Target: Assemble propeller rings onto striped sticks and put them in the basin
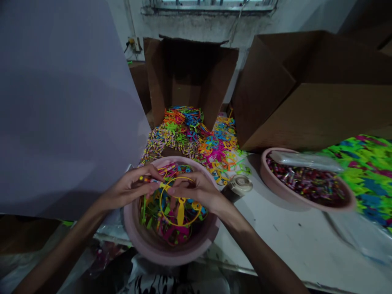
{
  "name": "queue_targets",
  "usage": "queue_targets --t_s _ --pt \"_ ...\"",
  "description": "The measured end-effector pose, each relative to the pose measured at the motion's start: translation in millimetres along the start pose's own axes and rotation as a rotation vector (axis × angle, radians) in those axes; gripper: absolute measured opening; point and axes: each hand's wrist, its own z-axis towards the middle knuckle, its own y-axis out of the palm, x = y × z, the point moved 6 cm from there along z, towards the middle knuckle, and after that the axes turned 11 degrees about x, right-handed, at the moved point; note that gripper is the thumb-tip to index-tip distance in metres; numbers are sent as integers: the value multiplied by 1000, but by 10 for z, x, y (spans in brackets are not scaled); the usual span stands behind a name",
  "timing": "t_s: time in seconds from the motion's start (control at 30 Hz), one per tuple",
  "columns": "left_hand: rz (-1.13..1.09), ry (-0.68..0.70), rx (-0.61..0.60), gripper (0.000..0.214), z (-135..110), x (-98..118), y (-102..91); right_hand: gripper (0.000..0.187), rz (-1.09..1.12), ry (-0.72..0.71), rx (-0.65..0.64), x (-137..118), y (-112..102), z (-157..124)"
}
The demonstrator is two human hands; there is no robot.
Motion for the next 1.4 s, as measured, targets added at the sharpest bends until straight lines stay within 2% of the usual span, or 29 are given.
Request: queue_targets --t_s 0.17,0.3,0.47,0.83,1.0,1.2,1.27,1.33,1.4 --pt "5 -7 20 14 -9 8 13 29 37 55 -2 56 -4 -2" --pt "126 43 57 14 -20 53 0 27 114 109 -41 97 32 -24" --pt "189 128 -22 7 -45 72 25 20 115 144 -97 212 42 -39" --pt "299 101 -127 11 -74 58 99 25 27 96 -155 236 77 -47" --pt "259 48 -67 12 -20 -197 73 30 -87 93 -57 333 -29 104" --pt "279 4 57 17 51 -525 -32 27 -239 51 -63 477 -187 332" --pt "320 -3 42 21 82 -588 -62 27 -344 33 -50 529 -286 411" --pt "433 -20 77 30 137 -694 -149 30 -483 -52 23 567 -433 530" --pt "596 -71 212 31 191 -862 -315 33 -603 -176 188 597 -625 675"
